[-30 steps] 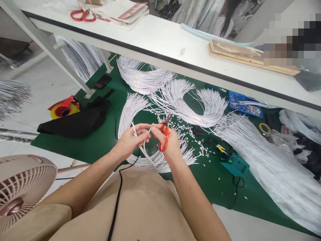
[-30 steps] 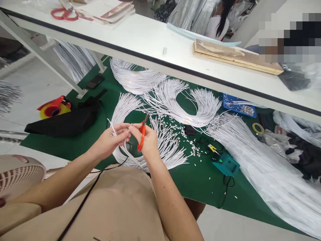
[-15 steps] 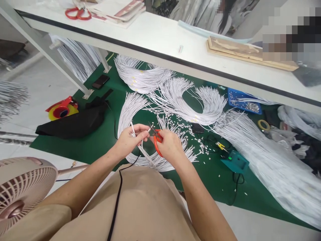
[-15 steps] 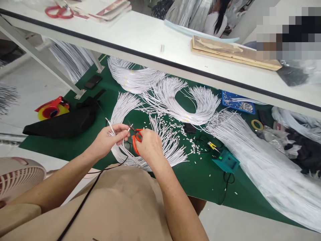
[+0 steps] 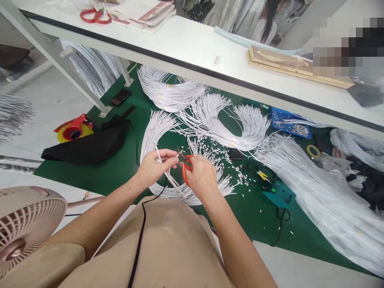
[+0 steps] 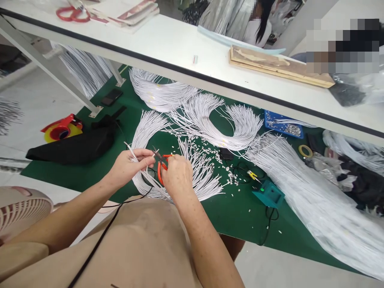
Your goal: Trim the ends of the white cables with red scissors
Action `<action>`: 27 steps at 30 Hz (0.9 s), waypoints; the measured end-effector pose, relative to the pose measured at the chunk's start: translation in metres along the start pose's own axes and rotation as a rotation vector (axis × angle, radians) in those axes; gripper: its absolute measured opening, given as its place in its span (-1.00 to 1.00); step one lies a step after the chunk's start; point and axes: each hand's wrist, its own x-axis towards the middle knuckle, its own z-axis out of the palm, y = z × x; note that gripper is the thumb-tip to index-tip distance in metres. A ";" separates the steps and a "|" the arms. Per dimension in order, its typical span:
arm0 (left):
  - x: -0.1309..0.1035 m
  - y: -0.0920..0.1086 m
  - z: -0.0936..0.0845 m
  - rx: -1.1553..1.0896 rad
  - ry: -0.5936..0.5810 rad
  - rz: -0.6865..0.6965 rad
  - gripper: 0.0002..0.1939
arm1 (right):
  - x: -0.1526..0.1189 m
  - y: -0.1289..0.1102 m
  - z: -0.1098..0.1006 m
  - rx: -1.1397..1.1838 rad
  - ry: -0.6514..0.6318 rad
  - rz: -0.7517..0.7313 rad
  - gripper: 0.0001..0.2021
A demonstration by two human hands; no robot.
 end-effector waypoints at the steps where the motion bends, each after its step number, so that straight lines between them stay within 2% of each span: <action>1: 0.000 0.000 0.001 0.009 0.009 0.000 -0.73 | -0.001 0.000 0.001 -0.003 0.020 0.004 -0.80; 5: 0.000 0.001 0.001 0.024 -0.001 0.010 -0.74 | -0.002 0.003 0.004 0.105 0.023 0.024 -0.84; 7: 0.000 0.002 -0.001 0.026 -0.041 0.016 -0.75 | 0.001 0.005 0.001 0.335 -0.013 0.067 -0.83; 9: -0.001 0.004 -0.003 0.027 -0.103 0.023 -0.76 | 0.005 0.007 -0.006 0.666 -0.035 0.100 -0.82; 11: -0.002 0.005 -0.004 0.020 -0.172 0.027 -0.77 | 0.009 0.007 -0.014 0.962 -0.063 0.074 -0.80; 13: -0.002 0.007 -0.005 0.007 -0.247 0.026 -0.77 | 0.013 0.007 -0.021 1.123 -0.134 0.006 -0.78; 16: -0.002 0.008 -0.006 -0.006 -0.339 0.002 -0.72 | 0.015 0.007 -0.025 1.179 -0.222 -0.050 -0.81; 20: -0.001 0.006 -0.007 -0.040 -0.364 -0.028 -0.72 | 0.016 0.008 -0.018 1.172 -0.180 -0.035 -0.87; 23: -0.001 0.005 -0.005 -0.054 -0.287 -0.036 -0.77 | 0.013 0.005 -0.010 1.101 -0.081 0.023 -0.89; 27: -0.001 0.003 -0.001 -0.046 -0.103 -0.019 -0.76 | 0.004 -0.008 -0.007 0.962 0.089 0.047 -0.90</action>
